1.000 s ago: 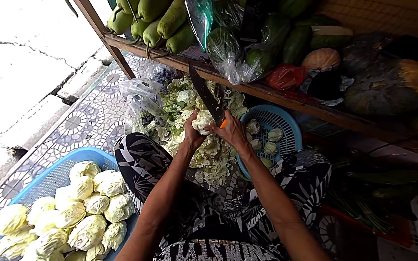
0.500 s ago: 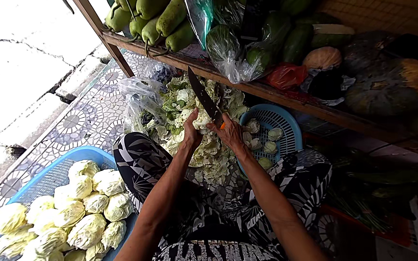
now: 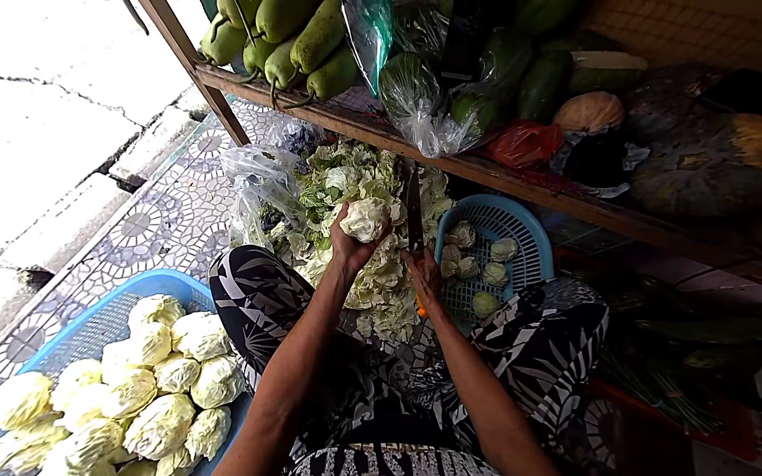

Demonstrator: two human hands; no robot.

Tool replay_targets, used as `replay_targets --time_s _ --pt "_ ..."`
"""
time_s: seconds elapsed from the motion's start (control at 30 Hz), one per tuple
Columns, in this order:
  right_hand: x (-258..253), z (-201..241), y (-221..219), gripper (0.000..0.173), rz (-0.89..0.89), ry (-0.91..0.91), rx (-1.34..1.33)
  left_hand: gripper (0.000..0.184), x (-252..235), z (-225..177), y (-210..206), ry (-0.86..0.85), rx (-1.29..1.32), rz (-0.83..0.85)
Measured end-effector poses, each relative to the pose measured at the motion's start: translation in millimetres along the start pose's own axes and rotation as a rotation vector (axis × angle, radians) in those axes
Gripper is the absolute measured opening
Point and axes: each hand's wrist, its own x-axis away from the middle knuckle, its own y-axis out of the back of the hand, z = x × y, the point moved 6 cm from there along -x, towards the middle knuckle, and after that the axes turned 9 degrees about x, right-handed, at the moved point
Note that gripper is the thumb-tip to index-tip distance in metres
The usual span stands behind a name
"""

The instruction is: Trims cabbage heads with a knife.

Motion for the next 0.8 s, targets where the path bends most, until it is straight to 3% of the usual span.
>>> replay_targets --time_s 0.13,0.27,0.37,0.47,0.53,0.63,0.73,0.8 --pt "10 -53 -56 0.063 0.160 -0.155 0.259 0.064 0 4 -3 0.036 0.012 0.003" --pt "4 -62 -81 0.052 0.215 -0.121 0.098 0.069 -3 9 -2 0.037 -0.062 -0.025" --pt "-4 -33 -63 0.070 0.238 0.000 0.036 0.069 -5 12 -5 0.032 -0.086 -0.027" --pt "-13 22 -4 0.048 0.062 0.126 -0.019 0.068 -4 12 -6 0.029 -0.150 -0.035" --pt "-9 53 36 0.034 -0.108 0.261 -0.066 0.068 -4 13 -3 0.032 -0.211 -0.009" --pt "13 89 82 0.030 -0.341 0.707 -0.137 0.066 -5 13 -5 0.021 -0.288 0.029" --pt "33 111 92 0.040 -0.327 1.033 -0.053 0.063 0 14 -10 0.013 -0.361 0.070" --pt "38 117 91 0.040 -0.348 1.107 0.030 0.063 2 15 -13 0.012 -0.390 0.087"
